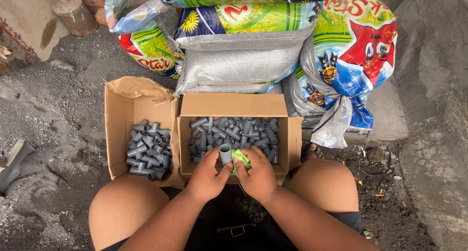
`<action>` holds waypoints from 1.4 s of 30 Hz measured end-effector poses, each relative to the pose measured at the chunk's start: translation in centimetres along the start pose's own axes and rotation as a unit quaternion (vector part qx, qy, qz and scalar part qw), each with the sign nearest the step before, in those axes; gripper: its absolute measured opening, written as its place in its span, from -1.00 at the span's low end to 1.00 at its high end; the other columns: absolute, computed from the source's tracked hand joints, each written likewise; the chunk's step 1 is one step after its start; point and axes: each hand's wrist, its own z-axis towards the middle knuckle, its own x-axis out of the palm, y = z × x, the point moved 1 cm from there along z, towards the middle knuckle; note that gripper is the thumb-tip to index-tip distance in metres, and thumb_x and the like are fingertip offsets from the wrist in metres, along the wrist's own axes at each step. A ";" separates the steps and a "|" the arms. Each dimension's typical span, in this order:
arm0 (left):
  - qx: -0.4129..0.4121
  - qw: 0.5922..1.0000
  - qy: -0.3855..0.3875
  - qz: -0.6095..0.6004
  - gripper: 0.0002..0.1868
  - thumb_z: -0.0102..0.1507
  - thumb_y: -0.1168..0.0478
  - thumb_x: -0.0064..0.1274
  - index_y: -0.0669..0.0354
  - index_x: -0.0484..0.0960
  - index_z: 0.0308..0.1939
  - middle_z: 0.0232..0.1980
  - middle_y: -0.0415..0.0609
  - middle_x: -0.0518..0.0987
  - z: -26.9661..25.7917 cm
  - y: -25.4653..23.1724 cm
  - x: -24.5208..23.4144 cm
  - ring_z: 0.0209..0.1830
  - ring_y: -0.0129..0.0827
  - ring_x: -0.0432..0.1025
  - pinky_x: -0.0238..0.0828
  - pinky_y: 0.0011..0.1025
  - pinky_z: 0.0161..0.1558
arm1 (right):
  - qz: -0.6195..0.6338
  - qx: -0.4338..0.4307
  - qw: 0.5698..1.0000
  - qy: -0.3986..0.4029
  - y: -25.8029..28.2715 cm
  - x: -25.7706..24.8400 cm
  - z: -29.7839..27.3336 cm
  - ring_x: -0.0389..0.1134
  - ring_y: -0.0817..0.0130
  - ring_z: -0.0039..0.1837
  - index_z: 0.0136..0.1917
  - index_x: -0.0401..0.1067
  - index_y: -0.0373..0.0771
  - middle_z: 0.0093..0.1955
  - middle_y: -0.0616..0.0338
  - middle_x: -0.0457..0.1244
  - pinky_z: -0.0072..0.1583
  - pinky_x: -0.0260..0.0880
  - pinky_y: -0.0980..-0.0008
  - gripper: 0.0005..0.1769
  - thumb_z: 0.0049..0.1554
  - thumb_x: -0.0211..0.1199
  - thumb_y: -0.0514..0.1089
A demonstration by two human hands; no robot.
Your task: Cleaning grey PVC pipe T-fittings using a green cloth and sorting them between cardboard boxes.
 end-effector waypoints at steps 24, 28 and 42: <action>-0.012 1.000 0.023 0.018 -0.30 0.43 0.12 -0.12 0.32 0.03 0.58 0.41 0.34 0.30 0.2 1.3 0.4 0.32 0.20 0.38 0.58 -0.05 0.20 | 0.116 0.170 0.979 0.004 -0.3 -0.7 0.6 0.43 0.21 -0.24 -0.04 0.60 -0.33 -0.28 -0.04 0.35 -0.11 0.48 0.21 -0.87 0.14 0.38 -0.24; -0.039 0.998 0.044 -0.014 -0.27 0.44 0.16 -0.16 0.26 -0.08 0.62 0.41 0.37 0.30 0.1 -0.2 0.1 0.34 0.20 0.37 0.56 -0.04 0.22 | 0.102 0.110 0.989 0.010 2.3 -0.8 -0.1 0.44 -0.01 -0.21 -0.01 0.56 -0.43 -0.27 -0.19 0.32 -0.15 0.46 0.13 -0.81 0.16 0.37 -0.24; -0.078 0.977 0.000 -0.199 -0.36 0.39 0.25 -0.03 0.31 0.17 0.52 0.03 0.25 0.56 0.8 2.7 1.8 -0.11 -0.15 0.66 0.76 -0.34 -0.04 | 0.106 0.028 0.994 0.005 0.3 -1.4 0.2 0.45 0.02 -0.14 0.03 0.57 -0.41 -0.15 -0.16 0.38 -0.12 0.49 0.16 -0.80 0.09 0.34 -0.35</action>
